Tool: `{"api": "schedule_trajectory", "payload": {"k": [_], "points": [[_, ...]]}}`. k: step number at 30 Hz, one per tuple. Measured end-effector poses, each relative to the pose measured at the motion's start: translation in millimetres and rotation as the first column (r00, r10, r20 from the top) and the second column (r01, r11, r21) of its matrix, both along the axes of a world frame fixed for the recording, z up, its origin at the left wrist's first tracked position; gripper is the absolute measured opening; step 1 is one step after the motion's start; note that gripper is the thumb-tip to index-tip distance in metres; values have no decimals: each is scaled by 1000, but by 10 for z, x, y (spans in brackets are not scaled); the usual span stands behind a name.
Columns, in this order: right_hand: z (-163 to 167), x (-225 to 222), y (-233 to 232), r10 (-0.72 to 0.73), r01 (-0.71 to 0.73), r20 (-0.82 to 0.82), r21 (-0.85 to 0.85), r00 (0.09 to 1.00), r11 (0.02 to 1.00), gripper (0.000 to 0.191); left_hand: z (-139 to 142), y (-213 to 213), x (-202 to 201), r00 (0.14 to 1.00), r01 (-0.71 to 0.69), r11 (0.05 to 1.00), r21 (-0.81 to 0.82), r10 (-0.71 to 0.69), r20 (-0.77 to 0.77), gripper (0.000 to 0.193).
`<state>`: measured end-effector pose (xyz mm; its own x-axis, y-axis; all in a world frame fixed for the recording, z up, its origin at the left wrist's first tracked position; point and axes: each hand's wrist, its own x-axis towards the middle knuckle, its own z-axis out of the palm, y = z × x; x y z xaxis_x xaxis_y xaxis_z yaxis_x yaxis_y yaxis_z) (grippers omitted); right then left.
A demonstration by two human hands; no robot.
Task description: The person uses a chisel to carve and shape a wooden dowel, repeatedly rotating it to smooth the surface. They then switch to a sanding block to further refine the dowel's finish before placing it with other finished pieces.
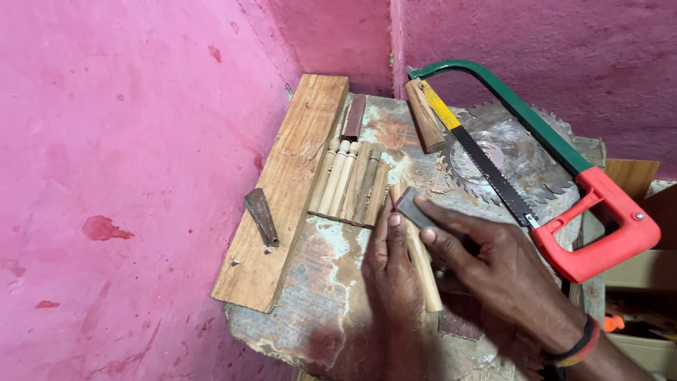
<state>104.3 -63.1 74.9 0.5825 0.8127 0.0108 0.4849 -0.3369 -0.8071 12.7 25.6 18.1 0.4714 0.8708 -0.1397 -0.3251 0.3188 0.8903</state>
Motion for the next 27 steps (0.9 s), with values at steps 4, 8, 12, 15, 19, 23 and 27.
{"api": "schedule_trajectory", "payload": {"k": [4,8,12,15,19,23,27], "points": [[83,-82,32,-32,27,-22,-196,999,980,48,-88,61,-29,997,-48,984,170,58,-58,47],[63,-81,37,-8,8,12,-12,1000,1000,48,-50,32,-27,981,-35,989,144,62,-183,47],[-3,-67,16,-34,30,-50,-78,998,997,49,87,-19,-17,989,-31,992,122,48,-142,48],[-25,-30,22,-99,95,-58,-71,993,993,53,177,-73,-5,987,-18,998,-54,9,-160,48],[-41,221,63,-164,163,-59,-9,985,987,48,183,-313,25,934,86,984,157,-24,-357,47],[-159,266,-9,-54,60,-42,163,998,985,49,90,-259,91,951,9,1000,9,-6,-309,48],[-182,63,2,48,11,-402,143,914,990,53,20,14,-35,984,37,992,-117,-56,-171,64]]}}
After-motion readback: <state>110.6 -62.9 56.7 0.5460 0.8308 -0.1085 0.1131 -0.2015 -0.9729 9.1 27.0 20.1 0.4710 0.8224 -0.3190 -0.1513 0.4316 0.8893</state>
